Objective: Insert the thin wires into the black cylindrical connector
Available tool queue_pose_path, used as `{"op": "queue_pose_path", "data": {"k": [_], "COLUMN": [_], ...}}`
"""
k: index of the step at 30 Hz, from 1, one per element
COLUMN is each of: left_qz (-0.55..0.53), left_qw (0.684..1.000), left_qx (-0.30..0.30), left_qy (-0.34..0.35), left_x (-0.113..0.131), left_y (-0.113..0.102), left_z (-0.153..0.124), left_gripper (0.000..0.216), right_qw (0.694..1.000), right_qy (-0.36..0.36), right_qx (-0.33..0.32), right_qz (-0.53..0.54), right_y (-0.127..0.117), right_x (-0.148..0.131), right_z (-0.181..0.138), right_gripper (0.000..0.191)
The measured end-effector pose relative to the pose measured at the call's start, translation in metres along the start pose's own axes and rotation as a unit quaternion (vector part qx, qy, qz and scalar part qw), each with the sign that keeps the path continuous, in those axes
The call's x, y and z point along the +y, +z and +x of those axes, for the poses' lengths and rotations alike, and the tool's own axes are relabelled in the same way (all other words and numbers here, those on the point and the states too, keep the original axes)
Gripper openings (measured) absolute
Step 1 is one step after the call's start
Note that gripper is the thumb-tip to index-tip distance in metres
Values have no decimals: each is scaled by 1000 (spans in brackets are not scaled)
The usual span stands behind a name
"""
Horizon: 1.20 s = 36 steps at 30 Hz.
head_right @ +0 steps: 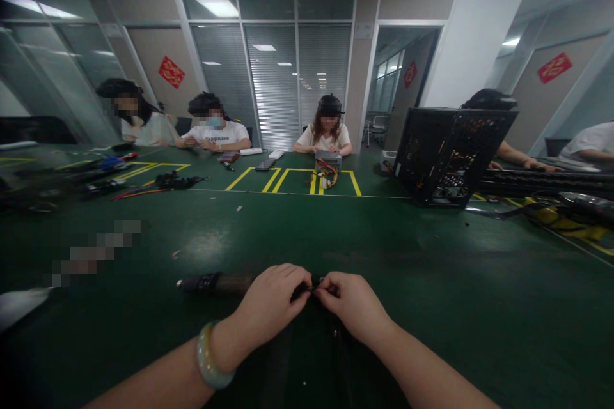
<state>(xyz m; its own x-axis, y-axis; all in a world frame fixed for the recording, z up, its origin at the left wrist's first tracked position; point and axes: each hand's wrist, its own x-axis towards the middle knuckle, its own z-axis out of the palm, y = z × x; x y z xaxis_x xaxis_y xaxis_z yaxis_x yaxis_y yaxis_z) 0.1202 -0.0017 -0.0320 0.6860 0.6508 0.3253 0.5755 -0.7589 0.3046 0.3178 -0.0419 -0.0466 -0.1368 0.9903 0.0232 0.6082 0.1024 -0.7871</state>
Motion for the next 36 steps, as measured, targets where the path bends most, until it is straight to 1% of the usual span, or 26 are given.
{"op": "queue_pose_path", "data": {"k": [4, 7, 11, 14, 16, 19, 22, 28, 31, 34, 36], "left_qz": [-8, -10, 2, 5, -1, -7, -9, -16, -20, -16, -13], "left_qw": [1000, 1000, 1000, 1000, 1000, 1000, 1000, 1000, 1000, 1000, 1000], "left_qx": [1, 2, 3, 3, 4, 11, 13, 6, 10, 8, 5], "left_qy": [15, 10, -7, 2, 12, 6, -2, 13, -4, -18, -11], "left_x": [0, 0, -1, -1, -2, -2, -3, -2, -3, -3, -3], "left_y": [-1, -1, 1, 3, 3, 4, 4, 2, 2, 3, 3], "left_z": [-1, -1, 0, 0, 0, 0, 0, 0, 0, 1, 1], "left_gripper": [13, 18, 12, 7, 10, 14, 13, 14, 17, 14, 10], "right_qw": [1000, 1000, 1000, 1000, 1000, 1000, 1000, 1000, 1000, 1000, 1000], "right_qy": [-4, -8, -6, -2, 0, 2, 2, -8, -5, -2, -4], "right_qx": [3, 6, 13, 10, 6, 7, 8, 3, 7, 7, 5], "right_qz": [-1, -2, -16, -22, -22, -19, -14, -8, -10, -6, -2], "right_y": [0, 0, 1, 1, 1, 1, 1, -1, -1, -1, 0], "right_x": [-1, 0, 0, 0, -1, -1, 0, -2, -2, -1, 0], "right_z": [0, 1, 1, 1, 1, 1, 1, 1, 0, 0, 0], "right_gripper": [14, 14, 15, 15, 15, 16, 16, 13, 13, 13, 12]}}
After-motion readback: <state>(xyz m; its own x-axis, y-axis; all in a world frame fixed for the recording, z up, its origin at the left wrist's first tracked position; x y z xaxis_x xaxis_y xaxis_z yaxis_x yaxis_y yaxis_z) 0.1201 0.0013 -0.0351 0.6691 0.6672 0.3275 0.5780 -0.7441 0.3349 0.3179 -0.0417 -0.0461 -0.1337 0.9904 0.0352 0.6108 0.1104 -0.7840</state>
